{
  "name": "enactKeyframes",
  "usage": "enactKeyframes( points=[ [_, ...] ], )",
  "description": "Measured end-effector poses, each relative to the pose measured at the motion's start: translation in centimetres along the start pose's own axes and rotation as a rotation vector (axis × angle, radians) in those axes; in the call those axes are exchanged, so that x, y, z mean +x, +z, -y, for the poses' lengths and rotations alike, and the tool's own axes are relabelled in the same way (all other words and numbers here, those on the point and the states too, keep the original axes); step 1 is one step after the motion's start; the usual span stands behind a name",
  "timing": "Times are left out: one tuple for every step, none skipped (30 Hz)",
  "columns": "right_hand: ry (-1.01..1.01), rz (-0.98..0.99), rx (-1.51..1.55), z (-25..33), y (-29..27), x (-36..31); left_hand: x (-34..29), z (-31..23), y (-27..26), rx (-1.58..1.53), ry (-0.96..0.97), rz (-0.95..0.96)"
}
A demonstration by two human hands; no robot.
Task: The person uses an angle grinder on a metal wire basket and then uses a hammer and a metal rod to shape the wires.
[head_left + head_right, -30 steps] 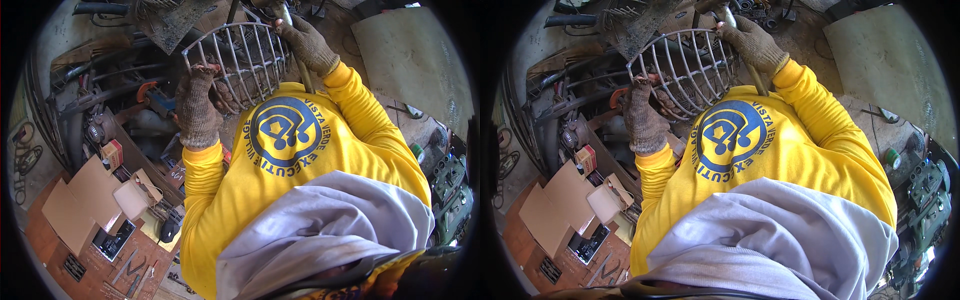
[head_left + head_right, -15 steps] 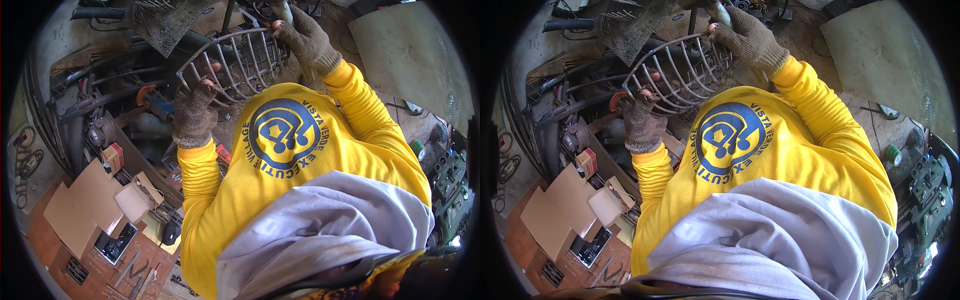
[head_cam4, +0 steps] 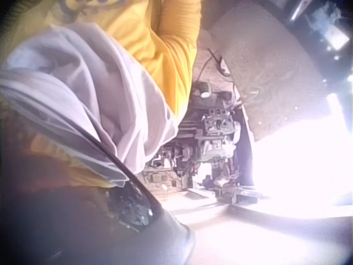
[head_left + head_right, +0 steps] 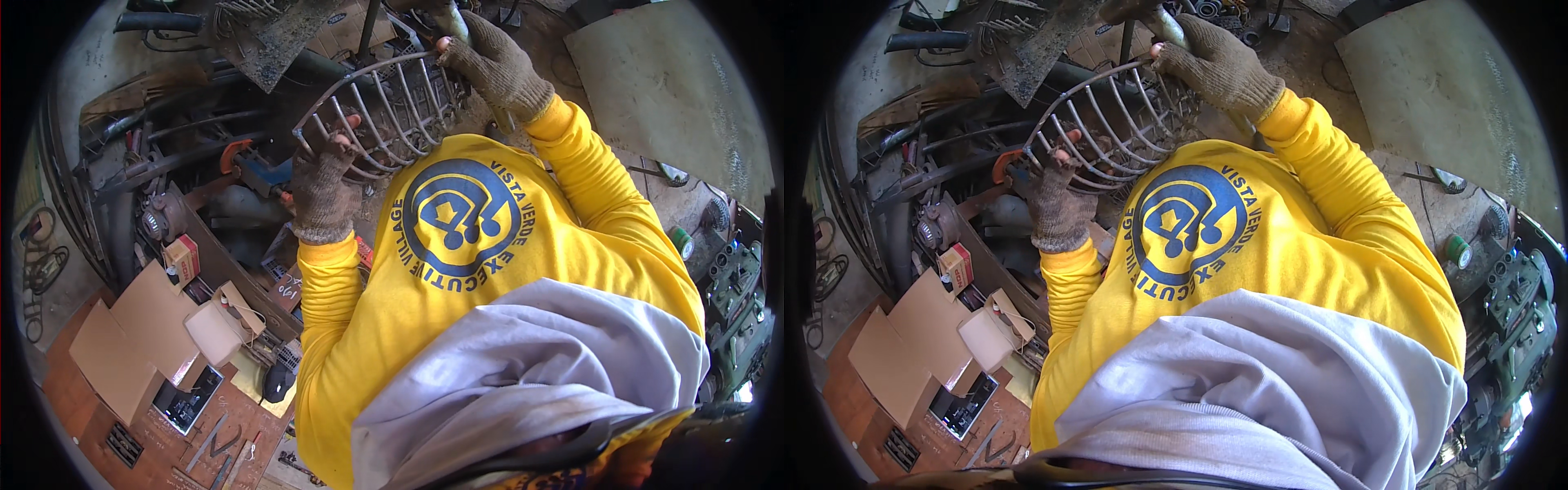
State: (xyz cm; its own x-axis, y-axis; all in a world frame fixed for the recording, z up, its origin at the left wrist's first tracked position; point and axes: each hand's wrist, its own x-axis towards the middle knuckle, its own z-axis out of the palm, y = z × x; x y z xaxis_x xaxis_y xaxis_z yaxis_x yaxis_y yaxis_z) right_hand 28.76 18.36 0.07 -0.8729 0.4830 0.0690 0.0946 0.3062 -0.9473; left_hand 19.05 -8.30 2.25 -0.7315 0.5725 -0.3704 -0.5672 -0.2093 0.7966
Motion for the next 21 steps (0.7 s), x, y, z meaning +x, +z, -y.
enactKeyframes(
  points=[
    [-0.006,0.007,0.088,-0.1,0.1,0.0,0.1,-0.4,-0.1,0.000,-0.001,0.003],
    [-0.012,0.013,0.175,-0.1,0.1,0.0,0.0,-0.8,-0.2,-0.065,-0.082,0.114],
    [-0.012,0.010,0.174,0.1,0.0,0.0,0.1,-1.2,-0.3,-0.129,-0.163,0.226],
    [-0.041,0.037,0.143,0.4,-0.1,0.0,0.3,-0.3,-1.7,-0.138,-0.118,0.137],
    [-0.067,0.059,0.110,0.7,-0.2,0.1,0.3,0.1,-2.1,-0.138,-0.118,0.137],
    [-0.067,0.058,0.110,0.8,-0.3,0.2,0.3,0.4,-2.3,-0.126,-0.088,0.120],
    [-0.099,0.048,0.015,0.9,-0.4,0.3,0.4,0.6,-2.3,-0.114,-0.057,0.103],
    [-0.130,0.038,-0.080,0.9,-0.5,0.3,0.4,0.6,-2.2,-0.114,-0.058,0.105],
    [-0.130,0.036,-0.081,1.0,-0.5,0.3,0.4,0.6,-2.0,-0.109,-0.049,0.140],
    [-0.156,0.022,-0.110,1.1,-0.6,0.3,0.5,0.6,-1.8,-0.105,-0.040,0.175],
    [-0.182,0.009,-0.140,1.2,-0.6,0.3,0.6,0.8,-2.2,-0.104,-0.041,0.177],
    [-0.182,0.006,-0.139,1.2,-0.7,0.3,0.8,1.5,-3.2,-0.135,0.004,0.175],
    [-0.171,0.022,-0.141,1.5,-0.9,0.5,1.2,2.3,-4.4,-0.168,0.048,0.174],
    [-0.163,0.041,-0.139,1.7,-1.1,0.6,2.1,3.7,-7.8,-0.167,0.048,0.174],
    [-0.168,0.046,-0.135,2.2,-1.0,0.5,3.3,5.3,-12.6,0.138,0.098,0.153],
    [-0.116,0.063,-0.113,2.8,-1.0,0.4,4.2,6.2,-15.1,0.443,0.141,0.138],
    [-0.058,0.071,-0.095,2.9,-1.2,0.4,4.0,4.4,-12.1,0.445,0.135,0.151],
    [-0.050,0.058,-0.100,2.8,-1.3,0.5,3.2,0.7,-6.3,0.431,0.248,0.179],
    [-0.116,0.071,-0.167,3.0,-1.2,0.6,2.3,-1.9,-2.8,0.420,0.365,0.192],
    [-0.183,0.090,-0.234,3.2,-1.2,0.6,2.2,-2.4,-2.5,0.426,0.411,0.240],
    [-0.182,0.094,-0.232,3.4,-1.3,0.7,2.0,-2.6,-1.5,0.427,0.408,0.236]
  ],
)
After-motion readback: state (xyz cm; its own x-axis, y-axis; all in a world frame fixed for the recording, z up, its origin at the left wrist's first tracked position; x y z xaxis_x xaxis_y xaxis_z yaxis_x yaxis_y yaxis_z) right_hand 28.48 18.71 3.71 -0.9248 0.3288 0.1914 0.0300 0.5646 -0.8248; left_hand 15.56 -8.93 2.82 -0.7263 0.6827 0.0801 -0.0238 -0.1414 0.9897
